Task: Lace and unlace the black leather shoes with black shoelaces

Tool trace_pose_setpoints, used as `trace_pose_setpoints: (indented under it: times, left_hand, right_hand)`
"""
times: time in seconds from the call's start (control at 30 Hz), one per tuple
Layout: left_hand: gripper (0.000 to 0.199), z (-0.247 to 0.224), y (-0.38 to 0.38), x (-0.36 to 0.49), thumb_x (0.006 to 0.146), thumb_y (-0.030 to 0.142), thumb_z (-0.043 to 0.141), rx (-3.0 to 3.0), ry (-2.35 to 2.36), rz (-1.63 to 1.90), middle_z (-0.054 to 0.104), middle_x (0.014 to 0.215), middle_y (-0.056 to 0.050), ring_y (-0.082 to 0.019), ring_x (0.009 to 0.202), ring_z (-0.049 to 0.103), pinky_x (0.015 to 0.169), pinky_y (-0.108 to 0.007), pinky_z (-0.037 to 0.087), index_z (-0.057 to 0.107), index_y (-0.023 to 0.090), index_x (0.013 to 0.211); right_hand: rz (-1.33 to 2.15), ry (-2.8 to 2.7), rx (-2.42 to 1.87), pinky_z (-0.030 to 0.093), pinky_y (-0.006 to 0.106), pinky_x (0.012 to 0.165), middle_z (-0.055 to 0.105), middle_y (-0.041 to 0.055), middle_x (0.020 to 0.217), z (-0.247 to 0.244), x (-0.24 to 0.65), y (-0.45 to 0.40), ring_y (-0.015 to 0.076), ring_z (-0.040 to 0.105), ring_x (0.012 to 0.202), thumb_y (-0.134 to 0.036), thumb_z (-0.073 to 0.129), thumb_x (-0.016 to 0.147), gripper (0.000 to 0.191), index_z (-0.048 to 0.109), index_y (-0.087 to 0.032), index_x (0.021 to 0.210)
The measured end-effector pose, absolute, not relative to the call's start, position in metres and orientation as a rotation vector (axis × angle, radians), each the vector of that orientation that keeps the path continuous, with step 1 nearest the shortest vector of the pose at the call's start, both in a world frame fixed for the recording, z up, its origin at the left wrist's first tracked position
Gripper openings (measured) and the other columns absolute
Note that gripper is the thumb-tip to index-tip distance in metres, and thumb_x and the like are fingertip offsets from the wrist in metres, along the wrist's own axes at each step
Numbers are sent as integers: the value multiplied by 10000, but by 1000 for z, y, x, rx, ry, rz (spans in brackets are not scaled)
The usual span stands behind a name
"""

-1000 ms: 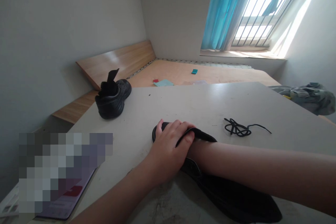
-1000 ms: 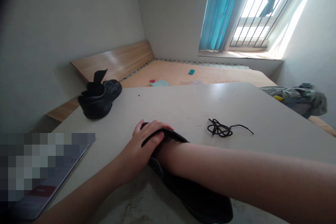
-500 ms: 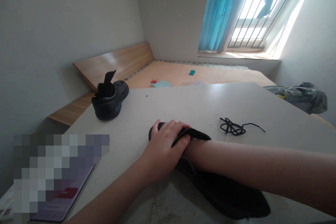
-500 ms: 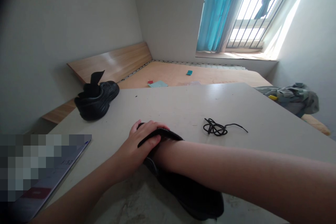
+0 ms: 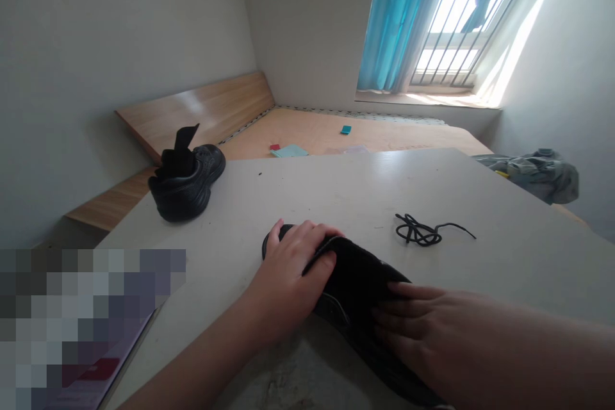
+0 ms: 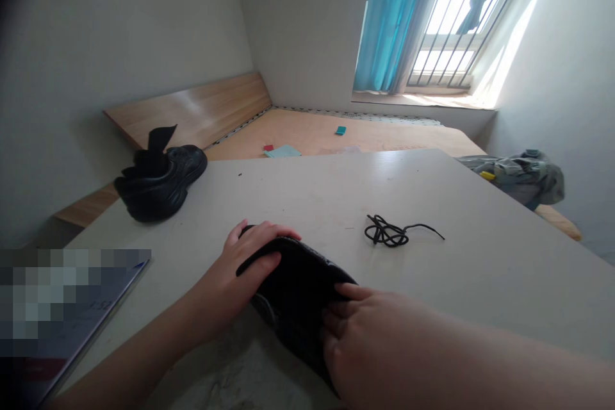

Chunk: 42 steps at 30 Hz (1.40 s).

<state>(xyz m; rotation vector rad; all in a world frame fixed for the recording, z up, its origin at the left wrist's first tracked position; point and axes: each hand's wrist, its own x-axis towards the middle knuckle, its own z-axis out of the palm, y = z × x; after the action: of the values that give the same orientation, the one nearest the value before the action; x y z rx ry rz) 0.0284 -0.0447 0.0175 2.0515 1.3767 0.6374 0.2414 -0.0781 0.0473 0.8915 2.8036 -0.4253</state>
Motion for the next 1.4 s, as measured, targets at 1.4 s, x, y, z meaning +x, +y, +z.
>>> trace_pose_setpoints:
  times: [1.4]
  left_hand:
    - [303,18,-45,28,917,278,334,2073,1383,629,644,1139,16,-197,1172,538,1199,-558,28,577,306,1097]
  right_hand:
    - [-33,2683,1037,454,363,1001,737,95,721,25,221,-95,208,700,658,-123,634,728,156,766,-152,806]
